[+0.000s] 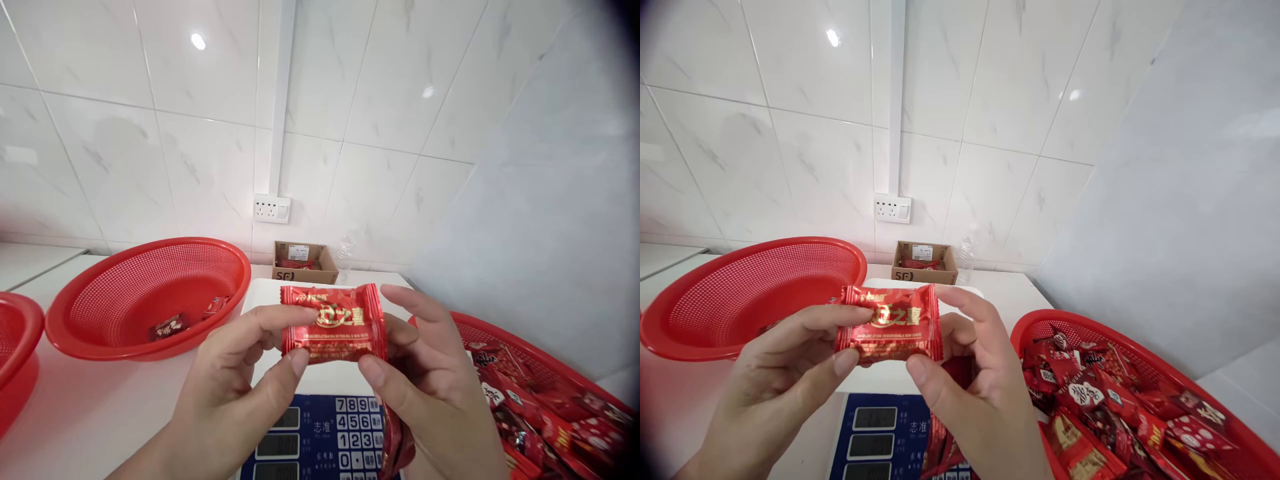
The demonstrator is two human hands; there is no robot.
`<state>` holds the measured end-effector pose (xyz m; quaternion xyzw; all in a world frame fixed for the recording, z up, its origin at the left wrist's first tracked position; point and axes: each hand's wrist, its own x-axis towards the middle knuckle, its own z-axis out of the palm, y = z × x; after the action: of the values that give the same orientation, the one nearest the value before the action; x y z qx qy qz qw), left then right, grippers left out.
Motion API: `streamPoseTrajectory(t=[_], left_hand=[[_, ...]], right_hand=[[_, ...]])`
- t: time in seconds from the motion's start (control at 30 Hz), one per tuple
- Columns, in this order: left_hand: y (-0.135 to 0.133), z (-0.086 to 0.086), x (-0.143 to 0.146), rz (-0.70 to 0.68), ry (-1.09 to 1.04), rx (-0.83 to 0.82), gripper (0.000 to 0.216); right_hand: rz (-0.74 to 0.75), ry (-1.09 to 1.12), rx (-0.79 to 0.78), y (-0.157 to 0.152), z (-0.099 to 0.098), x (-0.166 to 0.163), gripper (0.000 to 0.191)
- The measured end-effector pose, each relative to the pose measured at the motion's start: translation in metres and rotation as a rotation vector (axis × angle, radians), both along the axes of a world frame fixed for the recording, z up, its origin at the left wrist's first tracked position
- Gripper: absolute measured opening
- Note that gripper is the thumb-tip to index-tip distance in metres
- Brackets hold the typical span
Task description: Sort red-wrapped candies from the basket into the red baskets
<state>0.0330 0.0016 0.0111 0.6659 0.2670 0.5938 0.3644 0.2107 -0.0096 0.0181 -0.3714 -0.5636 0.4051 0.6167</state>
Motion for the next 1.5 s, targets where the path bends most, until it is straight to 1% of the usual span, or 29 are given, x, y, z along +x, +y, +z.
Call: streamPoseTrajectory(t=[0.1, 0.2, 0.3, 0.4, 0.53, 0.6, 0.7, 0.77, 0.87, 1.0, 1.1, 1.27, 1.4, 1.5], left_hand=[[0.000, 0.000, -0.001, 0.008, -0.032, -0.020, 0.028], [0.002, 0.000, -0.001, 0.022, -0.006, -0.034, 0.026], [0.004, 0.002, -0.001, 0.028, 0.055, -0.046, 0.026], [0.005, 0.003, -0.001, 0.037, 0.073, -0.034, 0.027], [0.003, 0.004, -0.003, 0.055, 0.080, 0.015, 0.028], [0.003, 0.003, -0.003, 0.062, 0.095, 0.036, 0.031], [0.003, 0.002, -0.004, 0.116, 0.125, 0.111, 0.036], [0.003, 0.001, -0.004, 0.162, 0.154, 0.167, 0.036], [0.003, 0.002, -0.004, 0.224, 0.209, 0.225, 0.032], [0.000, 0.006, -0.004, 0.291, 0.283, 0.311, 0.027], [-0.002, 0.007, -0.003, 0.334, 0.313, 0.357, 0.024], [-0.003, 0.005, -0.001, 0.360, 0.297, 0.333, 0.020], [-0.004, 0.005, 0.000, 0.288, 0.232, 0.265, 0.021], [-0.005, 0.004, 0.000, 0.246, 0.204, 0.228, 0.021]], right_hand=[[-0.060, -0.115, 0.007, -0.001, -0.003, -0.002, 0.038], [-0.099, -0.189, 0.019, 0.000, -0.004, -0.002, 0.031], [-0.142, -0.234, 0.124, 0.003, -0.004, 0.000, 0.028], [-0.170, -0.280, 0.220, 0.005, -0.002, 0.002, 0.026], [-0.233, -0.299, 0.295, 0.003, 0.003, 0.000, 0.027], [-0.241, -0.281, 0.316, 0.002, 0.004, -0.002, 0.029], [-0.231, -0.254, 0.313, 0.001, 0.005, -0.003, 0.031], [-0.232, -0.253, 0.295, 0.001, 0.004, -0.002, 0.025], [-0.238, -0.256, 0.289, 0.002, 0.003, 0.000, 0.019], [-0.269, -0.266, 0.348, 0.001, 0.004, 0.000, 0.021], [-0.263, -0.285, 0.346, -0.001, 0.005, -0.001, 0.018], [-0.276, -0.283, 0.298, -0.003, 0.006, -0.002, 0.013], [-0.287, -0.282, 0.290, -0.007, 0.007, -0.004, 0.014], [-0.304, -0.271, 0.255, -0.011, 0.008, -0.006, 0.015]])
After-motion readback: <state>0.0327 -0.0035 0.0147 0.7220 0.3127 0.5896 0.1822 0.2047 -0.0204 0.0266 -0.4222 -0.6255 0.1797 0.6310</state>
